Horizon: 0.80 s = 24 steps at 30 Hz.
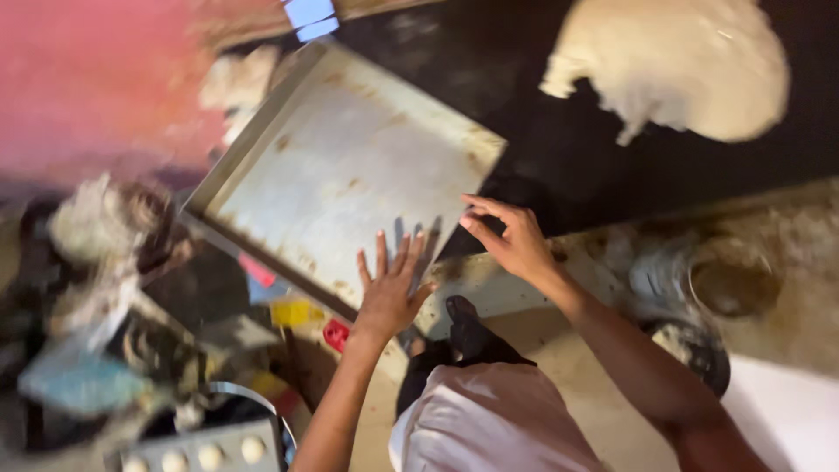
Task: The person portions pieces of dough from a large mass, rolls them into balls by hand, and places them onto a metal tray.
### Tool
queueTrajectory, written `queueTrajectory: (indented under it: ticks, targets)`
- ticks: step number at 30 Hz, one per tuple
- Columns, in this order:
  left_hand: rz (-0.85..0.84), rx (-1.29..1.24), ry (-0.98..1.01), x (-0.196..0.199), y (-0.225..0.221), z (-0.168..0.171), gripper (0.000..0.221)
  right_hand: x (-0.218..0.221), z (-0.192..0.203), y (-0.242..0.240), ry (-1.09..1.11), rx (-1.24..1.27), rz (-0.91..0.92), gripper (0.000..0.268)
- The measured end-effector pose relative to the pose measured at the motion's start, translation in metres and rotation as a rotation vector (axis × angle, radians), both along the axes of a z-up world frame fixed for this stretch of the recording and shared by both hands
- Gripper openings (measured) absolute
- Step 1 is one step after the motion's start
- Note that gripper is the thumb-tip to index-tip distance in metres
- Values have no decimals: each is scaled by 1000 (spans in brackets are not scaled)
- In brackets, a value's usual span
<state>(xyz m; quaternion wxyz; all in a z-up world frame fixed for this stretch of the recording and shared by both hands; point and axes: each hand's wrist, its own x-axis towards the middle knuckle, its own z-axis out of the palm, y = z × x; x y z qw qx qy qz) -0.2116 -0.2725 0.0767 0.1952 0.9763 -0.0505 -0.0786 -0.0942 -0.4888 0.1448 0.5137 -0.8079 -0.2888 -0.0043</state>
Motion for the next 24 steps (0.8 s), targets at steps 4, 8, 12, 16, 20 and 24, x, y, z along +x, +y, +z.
queueTrajectory:
  ticks: [4, 8, 12, 16, 20, 24]
  targets:
    - [0, 191, 146, 18, 6, -19, 90, 20, -28, -56, 271, -137, -314, 43]
    - [226, -144, 49, 33, 10, -20, 88, 34, -103, -109, 196, -154, -430, 40]
    - [76, -448, -194, 70, -16, 13, 70, 129, -145, -134, -151, -411, -301, 53]
    - [96, -551, -7, 118, -67, 50, 58, 279, -166, -108, -415, -511, -249, 72]
    - [140, -655, 16, 161, -117, 58, 59, 318, -198, -76, -471, -819, -396, 42]
    - [131, -759, 31, 211, -151, 29, 56, 293, -208, -90, -500, -824, -460, 23]
